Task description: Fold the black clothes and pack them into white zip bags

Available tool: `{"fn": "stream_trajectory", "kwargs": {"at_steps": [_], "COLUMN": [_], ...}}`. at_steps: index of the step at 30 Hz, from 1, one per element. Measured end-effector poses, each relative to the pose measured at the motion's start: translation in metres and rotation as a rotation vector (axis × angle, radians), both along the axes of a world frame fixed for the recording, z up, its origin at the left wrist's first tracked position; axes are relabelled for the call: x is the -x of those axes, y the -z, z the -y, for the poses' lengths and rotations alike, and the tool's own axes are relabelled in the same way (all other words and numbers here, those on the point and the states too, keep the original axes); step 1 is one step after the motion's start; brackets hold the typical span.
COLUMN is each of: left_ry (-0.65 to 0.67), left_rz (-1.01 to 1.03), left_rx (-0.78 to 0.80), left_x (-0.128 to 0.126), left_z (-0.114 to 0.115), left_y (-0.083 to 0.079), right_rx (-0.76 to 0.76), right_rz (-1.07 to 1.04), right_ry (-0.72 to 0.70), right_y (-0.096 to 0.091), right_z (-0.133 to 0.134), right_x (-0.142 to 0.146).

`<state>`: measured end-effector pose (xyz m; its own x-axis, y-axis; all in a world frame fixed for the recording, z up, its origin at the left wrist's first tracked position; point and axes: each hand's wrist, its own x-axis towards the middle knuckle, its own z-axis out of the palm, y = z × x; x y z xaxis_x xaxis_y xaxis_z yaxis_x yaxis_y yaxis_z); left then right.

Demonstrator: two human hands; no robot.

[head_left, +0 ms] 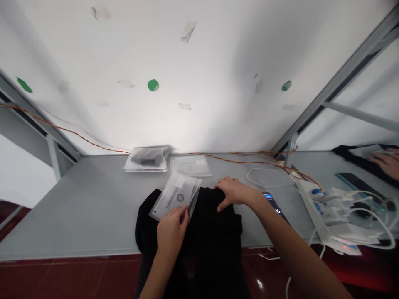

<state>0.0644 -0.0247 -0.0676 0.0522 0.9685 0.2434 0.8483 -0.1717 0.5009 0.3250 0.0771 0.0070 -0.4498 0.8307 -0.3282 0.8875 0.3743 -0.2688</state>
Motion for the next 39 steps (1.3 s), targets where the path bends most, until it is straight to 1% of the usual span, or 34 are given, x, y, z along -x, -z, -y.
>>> {"fn": "stream_trajectory", "kwargs": {"at_steps": [1, 3, 5, 7, 12, 14, 16, 18, 20, 22, 24, 25, 27, 29, 31, 33, 36, 39], "left_ry": [-0.008, -0.019, -0.022, -0.017, -0.014, -0.014, -0.019, -0.021, -0.021, -0.017, -0.015, -0.009, 0.001, 0.01, -0.001, -0.028, -0.048, 0.003], "left_rz": [0.01, 0.03, 0.039, 0.038, 0.018, 0.011, 0.001, -0.012, -0.026, -0.026, -0.009, 0.003, 0.029, 0.072, 0.134, 0.202, 0.292, 0.361], "left_rx": [0.012, 0.034, 0.049, 0.053, 0.045, 0.037, 0.025, 0.021, 0.032, 0.051, 0.068, 0.079, 0.099, 0.118, 0.13, 0.126, 0.084, 0.055], "left_x": [-0.001, -0.002, -0.002, -0.001, -0.001, -0.001, -0.002, -0.003, -0.004, -0.004, -0.004, -0.003, -0.002, 0.0, 0.001, 0.001, 0.002, 0.002], "left_z": [0.0, 0.0, 0.001, 0.001, 0.001, 0.001, 0.001, 0.001, 0.001, 0.001, 0.001, 0.001, 0.001, 0.002, 0.002, 0.002, 0.003, 0.004], "left_y": [0.0, 0.001, 0.001, 0.0, 0.0, 0.0, 0.0, 0.0, -0.001, -0.002, -0.004, -0.004, -0.006, -0.006, -0.005, -0.005, -0.004, -0.005], "right_rx": [-0.004, -0.037, -0.076, -0.136, -0.367, -0.386, -0.294, -0.115, 0.085, 0.244, 0.324, 0.323, 0.276, 0.229, 0.22, 0.225, 0.201, 0.183], "right_rz": [-0.028, -0.155, -0.301, -0.393, -0.466, -0.501, -0.548, -0.634, -0.789, -0.998, -1.163, -1.201, -1.168, -1.057, -0.966, -0.913, -0.85, -0.803], "right_ry": [-0.021, -0.057, -0.081, -0.075, -0.053, -0.031, 0.043, 0.151, 0.254, 0.318, 0.34, 0.342, 0.343, 0.359, 0.372, 0.35, 0.296, 0.21], "right_y": [-0.002, -0.006, -0.007, -0.006, -0.003, -0.005, -0.006, -0.005, -0.001, 0.006, 0.016, 0.022, 0.034, 0.045, 0.053, 0.057, 0.053, 0.04], "right_z": [0.001, 0.005, 0.014, 0.026, 0.056, 0.065, 0.072, 0.076, 0.077, 0.075, 0.068, 0.064, 0.053, 0.042, 0.034, 0.031, 0.032, 0.032], "right_x": [-0.001, -0.007, -0.014, -0.021, -0.029, -0.033, -0.039, -0.045, -0.046, -0.041, -0.028, -0.019, -0.003, 0.009, 0.014, 0.015, 0.015, 0.019]}}
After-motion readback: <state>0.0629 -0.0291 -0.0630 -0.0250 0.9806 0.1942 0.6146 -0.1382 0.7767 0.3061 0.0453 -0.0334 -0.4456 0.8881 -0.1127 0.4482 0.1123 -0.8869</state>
